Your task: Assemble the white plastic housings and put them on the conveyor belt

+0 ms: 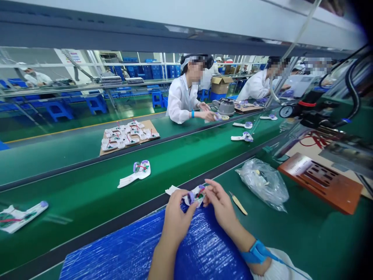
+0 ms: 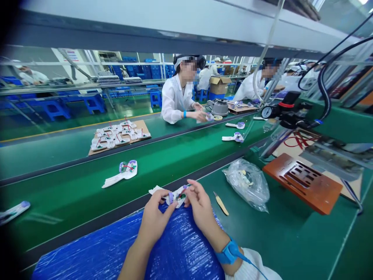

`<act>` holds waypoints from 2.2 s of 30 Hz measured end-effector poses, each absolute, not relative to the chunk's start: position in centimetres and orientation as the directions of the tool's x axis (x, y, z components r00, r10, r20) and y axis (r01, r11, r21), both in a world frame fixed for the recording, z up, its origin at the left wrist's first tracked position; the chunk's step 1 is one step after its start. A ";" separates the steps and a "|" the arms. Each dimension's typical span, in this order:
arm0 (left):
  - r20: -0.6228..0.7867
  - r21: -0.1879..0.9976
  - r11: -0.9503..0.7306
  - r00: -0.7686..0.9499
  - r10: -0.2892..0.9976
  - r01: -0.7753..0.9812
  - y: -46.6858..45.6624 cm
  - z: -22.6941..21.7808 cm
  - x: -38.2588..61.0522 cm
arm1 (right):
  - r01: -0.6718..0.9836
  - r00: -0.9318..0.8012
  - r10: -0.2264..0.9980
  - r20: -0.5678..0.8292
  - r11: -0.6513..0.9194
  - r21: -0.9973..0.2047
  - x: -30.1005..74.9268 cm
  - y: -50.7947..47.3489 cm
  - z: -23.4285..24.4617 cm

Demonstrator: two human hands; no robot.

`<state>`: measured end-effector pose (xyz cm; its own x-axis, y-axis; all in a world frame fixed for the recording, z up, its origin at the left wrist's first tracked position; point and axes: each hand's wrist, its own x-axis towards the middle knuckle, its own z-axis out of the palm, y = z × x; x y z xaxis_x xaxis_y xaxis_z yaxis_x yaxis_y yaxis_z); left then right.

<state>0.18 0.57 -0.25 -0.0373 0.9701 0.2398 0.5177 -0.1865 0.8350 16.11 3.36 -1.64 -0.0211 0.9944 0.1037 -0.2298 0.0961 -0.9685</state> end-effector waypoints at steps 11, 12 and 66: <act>0.105 0.929 -0.058 -0.108 0.989 0.366 1.0 -1.0 0.3 | 0.036 -0.385 0.891 0.240 0.274 -0.961 16.7 3.0 -1.1; 0.108 0.923 -0.058 -0.112 0.988 0.379 1.0 -1.0 0.3 | 0.002 -0.418 0.878 0.232 0.256 -0.967 16.8 3.0 -1.0; 0.437 0.678 -0.218 -0.147 0.887 0.702 -0.3 -1.1 1.7 | -0.028 -0.221 0.966 0.137 0.134 -0.991 14.4 4.9 -1.0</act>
<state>1.69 -0.34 -1.05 -0.1471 0.8873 0.4372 0.7019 -0.2178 0.6781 14.38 4.92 -0.98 -0.2210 0.9656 0.1367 -0.0276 0.1339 -0.9906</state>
